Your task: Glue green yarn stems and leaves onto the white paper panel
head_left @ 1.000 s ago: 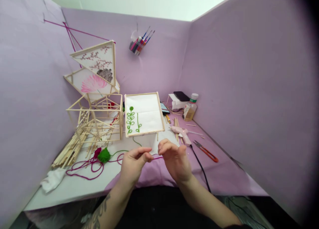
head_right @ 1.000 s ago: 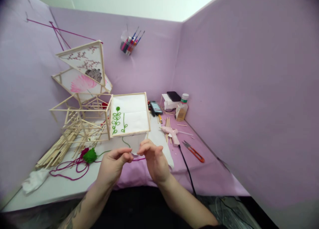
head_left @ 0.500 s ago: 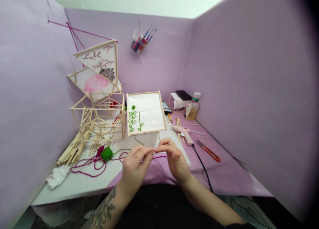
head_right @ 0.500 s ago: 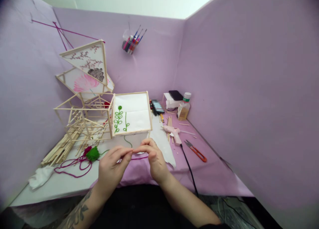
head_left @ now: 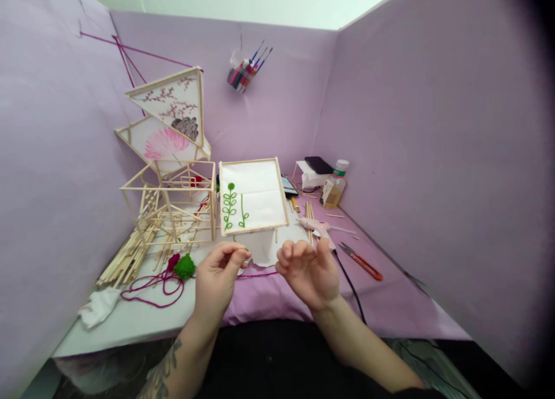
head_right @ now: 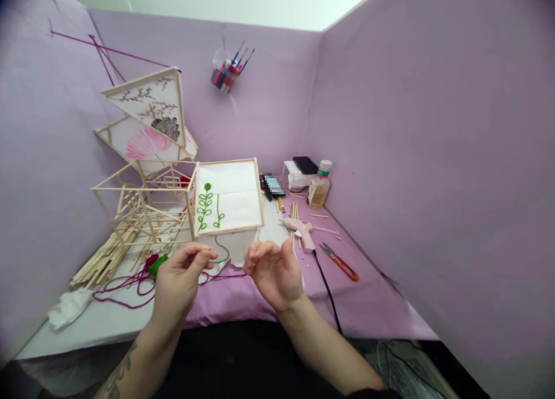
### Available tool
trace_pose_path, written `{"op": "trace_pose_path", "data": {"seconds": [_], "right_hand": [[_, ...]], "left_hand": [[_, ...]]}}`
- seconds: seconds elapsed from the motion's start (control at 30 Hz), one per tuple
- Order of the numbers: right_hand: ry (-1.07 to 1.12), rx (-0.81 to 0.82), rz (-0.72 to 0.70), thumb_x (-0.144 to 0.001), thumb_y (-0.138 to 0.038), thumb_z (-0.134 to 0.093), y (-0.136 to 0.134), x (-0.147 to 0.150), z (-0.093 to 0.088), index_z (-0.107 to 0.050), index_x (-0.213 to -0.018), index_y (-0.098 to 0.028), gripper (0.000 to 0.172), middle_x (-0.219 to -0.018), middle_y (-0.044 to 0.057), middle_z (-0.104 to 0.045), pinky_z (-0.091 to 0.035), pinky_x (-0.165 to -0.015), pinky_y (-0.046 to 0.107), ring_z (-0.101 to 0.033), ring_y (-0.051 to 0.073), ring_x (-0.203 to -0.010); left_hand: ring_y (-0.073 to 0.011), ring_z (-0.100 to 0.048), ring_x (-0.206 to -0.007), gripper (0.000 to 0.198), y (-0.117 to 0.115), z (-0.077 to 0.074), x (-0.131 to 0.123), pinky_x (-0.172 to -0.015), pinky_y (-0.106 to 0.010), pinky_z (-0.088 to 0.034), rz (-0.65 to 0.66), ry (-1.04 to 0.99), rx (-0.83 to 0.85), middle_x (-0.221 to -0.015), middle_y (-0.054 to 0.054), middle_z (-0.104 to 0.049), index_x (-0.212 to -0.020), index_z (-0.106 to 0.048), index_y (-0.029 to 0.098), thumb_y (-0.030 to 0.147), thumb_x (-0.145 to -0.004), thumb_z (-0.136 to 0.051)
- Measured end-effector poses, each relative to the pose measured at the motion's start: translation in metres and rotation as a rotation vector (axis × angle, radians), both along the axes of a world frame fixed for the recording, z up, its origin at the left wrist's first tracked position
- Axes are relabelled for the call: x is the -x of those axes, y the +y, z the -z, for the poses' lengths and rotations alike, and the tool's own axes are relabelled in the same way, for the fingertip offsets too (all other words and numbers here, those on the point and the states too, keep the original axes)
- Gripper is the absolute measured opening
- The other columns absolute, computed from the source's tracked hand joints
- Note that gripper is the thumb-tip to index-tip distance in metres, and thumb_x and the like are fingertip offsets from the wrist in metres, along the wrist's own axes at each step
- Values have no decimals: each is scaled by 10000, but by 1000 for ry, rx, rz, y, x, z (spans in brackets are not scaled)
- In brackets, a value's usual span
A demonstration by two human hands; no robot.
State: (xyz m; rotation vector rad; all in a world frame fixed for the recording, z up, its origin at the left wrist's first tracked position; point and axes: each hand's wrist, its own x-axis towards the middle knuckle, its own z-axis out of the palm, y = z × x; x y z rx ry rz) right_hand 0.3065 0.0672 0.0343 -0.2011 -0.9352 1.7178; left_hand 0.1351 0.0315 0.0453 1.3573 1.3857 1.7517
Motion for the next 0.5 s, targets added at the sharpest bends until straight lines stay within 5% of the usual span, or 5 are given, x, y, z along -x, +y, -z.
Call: {"op": "trace_pose_path", "data": {"seconds": [0.07,0.2,0.5], "right_hand": [[143,132,-167,-833,-648,-492,1,-2,-6,-669,-639,-221,501,-689,8,-450,-332,-563,263,-395,131,-617],[268,216,-245,-816,-564,-591,1,-4,-10,-630,-590,-190,438,-643,-12,-428,-312,-557,241,-383,110,-600],[338,326,-218,-816,-580,-558,5,-7,-3,-696,-968,-257,383,-891,20,-651,-425,-664,289,-543,162,-789]], "left_hand": [[-122,-640,-615,215,2,4,-1,-578,-204,-522,86,-262,64,-685,-16,-689,-786,-672,174,371,-722,-730],[-109,-637,-553,316,3,6,-5,-517,-163,-503,183,-545,171,-599,-9,-681,-710,-687,152,378,-555,-844],[-96,-637,-556,338,4,9,0,-566,-158,-513,99,-671,213,-564,5,-683,-655,-699,161,275,-405,-896]]}}
